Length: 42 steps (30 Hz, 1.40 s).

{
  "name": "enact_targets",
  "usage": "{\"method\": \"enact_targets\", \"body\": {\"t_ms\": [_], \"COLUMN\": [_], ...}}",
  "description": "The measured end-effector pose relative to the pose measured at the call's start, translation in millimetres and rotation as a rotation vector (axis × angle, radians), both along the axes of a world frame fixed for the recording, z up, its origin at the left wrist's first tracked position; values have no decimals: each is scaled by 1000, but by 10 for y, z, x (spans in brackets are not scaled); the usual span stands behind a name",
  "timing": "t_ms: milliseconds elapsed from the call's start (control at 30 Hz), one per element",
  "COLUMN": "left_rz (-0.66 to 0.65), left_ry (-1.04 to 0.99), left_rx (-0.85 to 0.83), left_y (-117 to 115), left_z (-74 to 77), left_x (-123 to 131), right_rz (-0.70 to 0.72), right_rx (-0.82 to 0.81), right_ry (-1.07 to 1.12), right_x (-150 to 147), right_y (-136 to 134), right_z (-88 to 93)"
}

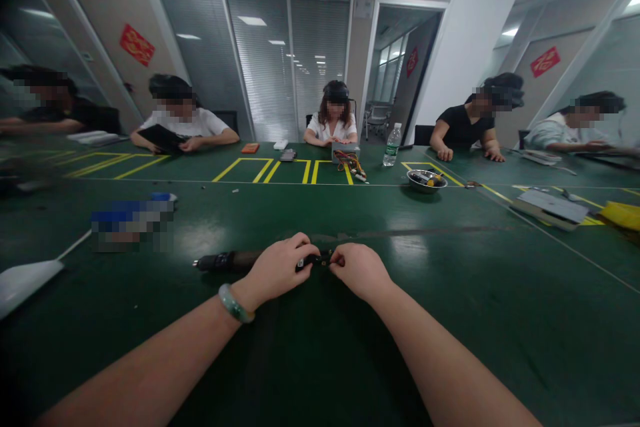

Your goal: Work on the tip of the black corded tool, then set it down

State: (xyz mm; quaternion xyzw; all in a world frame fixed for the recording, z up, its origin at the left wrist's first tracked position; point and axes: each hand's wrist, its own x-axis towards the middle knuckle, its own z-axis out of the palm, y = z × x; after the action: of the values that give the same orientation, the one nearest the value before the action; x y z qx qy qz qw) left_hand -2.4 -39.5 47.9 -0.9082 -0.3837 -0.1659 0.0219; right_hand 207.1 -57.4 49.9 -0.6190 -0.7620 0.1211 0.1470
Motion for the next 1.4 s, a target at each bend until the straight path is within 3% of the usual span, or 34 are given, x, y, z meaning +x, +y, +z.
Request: {"method": "enact_targets", "body": {"t_ms": [233, 800, 1067, 1400], "left_rz": [4, 5, 13, 6], "left_ry": [-66, -89, -86, -73], "left_rx": [-35, -63, -84, -72], "left_y": [18, 15, -5, -42], "left_z": [-55, -49, -56, -27], "left_x": [11, 12, 1, -9], "right_rz": [-5, 116, 156, 174], "right_rx": [38, 190, 17, 92], "right_ry": [23, 193, 271, 104], "right_x": [-37, -11, -32, -58], "right_y": [104, 133, 133, 165], "right_z": [-117, -151, -161, -193]}}
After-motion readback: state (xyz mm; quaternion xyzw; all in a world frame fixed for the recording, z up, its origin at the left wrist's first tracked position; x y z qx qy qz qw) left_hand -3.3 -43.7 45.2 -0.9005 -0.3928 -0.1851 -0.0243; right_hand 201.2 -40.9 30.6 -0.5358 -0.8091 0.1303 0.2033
